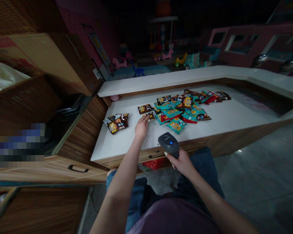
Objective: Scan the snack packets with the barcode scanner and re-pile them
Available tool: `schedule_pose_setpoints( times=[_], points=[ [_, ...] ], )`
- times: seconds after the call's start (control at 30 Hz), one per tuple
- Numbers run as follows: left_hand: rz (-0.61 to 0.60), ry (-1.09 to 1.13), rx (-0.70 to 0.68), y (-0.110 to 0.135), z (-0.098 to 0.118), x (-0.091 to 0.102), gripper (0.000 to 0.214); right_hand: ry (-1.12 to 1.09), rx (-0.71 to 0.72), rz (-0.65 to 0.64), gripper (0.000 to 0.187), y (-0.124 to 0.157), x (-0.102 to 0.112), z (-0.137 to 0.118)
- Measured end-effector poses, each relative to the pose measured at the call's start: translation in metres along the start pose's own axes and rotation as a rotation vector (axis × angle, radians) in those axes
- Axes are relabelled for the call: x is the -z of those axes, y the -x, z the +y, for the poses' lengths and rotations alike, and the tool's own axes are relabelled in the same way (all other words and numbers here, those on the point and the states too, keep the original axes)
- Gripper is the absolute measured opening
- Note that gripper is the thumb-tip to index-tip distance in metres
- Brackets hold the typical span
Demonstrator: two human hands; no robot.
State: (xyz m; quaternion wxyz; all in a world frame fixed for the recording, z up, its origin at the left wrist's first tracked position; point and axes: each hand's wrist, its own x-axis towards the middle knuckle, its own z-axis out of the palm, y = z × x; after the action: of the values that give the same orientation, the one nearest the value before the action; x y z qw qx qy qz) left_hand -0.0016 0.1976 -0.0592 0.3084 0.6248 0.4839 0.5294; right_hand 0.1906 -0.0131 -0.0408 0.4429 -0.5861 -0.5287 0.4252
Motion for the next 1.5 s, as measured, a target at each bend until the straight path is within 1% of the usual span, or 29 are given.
schedule_pose_setpoints(
  times=[0.1, 0.2, 0.3, 0.33, 0.4, 0.6, 0.77, 0.87, 1.03, 1.17, 1.23, 1.33, 1.4, 1.43, 1.5],
  points=[
    [0.082, 0.208, 0.084, 0.017, 0.007, 0.01, 0.023, -0.008, -0.004, -0.026, 0.028, -0.001, -0.002, 0.0],
    [0.155, 0.475, 0.248, 0.032, 0.008, 0.021, 0.027, -0.011, 0.006, -0.032, 0.029, -0.002, -0.005, -0.003],
    [0.171, 0.703, 0.427, 0.043, 0.007, 0.032, 0.037, -0.017, 0.016, -0.037, 0.03, -0.004, -0.008, -0.007],
    [0.167, 0.737, 0.462, 0.046, 0.006, 0.035, 0.04, -0.021, 0.015, -0.039, 0.031, -0.004, -0.009, -0.007],
    [0.153, 0.765, 0.482, 0.05, 0.004, 0.039, 0.042, -0.03, 0.014, -0.039, 0.031, -0.005, -0.01, -0.007],
    [0.12, 0.789, 0.399, 0.059, 0.003, 0.042, 0.035, -0.009, 0.023, -0.045, 0.029, -0.005, -0.015, -0.008],
    [0.117, 0.757, 0.405, 0.062, 0.002, 0.042, 0.032, 0.005, 0.004, -0.058, 0.029, -0.005, -0.017, -0.014],
    [0.117, 0.754, 0.399, 0.062, 0.0, 0.041, 0.033, 0.012, 0.014, -0.037, 0.03, -0.007, -0.016, -0.016],
    [0.123, 0.763, 0.405, 0.061, -0.002, 0.041, 0.033, 0.028, 0.036, -0.025, 0.028, -0.008, -0.013, -0.015],
    [0.095, 0.772, 0.388, 0.062, 0.001, 0.041, 0.037, 0.014, 0.026, -0.029, 0.028, -0.007, -0.012, -0.014],
    [0.1, 0.758, 0.378, 0.063, 0.002, 0.04, 0.038, 0.008, 0.022, -0.036, 0.029, -0.006, -0.012, -0.014],
    [0.157, 0.718, 0.339, 0.062, 0.003, 0.038, 0.033, 0.007, 0.024, -0.04, 0.03, -0.005, -0.01, -0.014],
    [0.244, 0.629, 0.281, 0.059, 0.003, 0.042, 0.028, 0.01, 0.029, -0.035, 0.031, -0.005, -0.008, -0.014],
    [0.309, 0.544, 0.236, 0.056, 0.003, 0.047, 0.027, 0.011, 0.028, -0.032, 0.031, -0.004, -0.008, -0.013],
    [0.447, 0.289, 0.12, 0.05, 0.004, 0.063, 0.031, -0.001, 0.015, -0.035, 0.032, -0.004, -0.006, -0.012]
  ],
)
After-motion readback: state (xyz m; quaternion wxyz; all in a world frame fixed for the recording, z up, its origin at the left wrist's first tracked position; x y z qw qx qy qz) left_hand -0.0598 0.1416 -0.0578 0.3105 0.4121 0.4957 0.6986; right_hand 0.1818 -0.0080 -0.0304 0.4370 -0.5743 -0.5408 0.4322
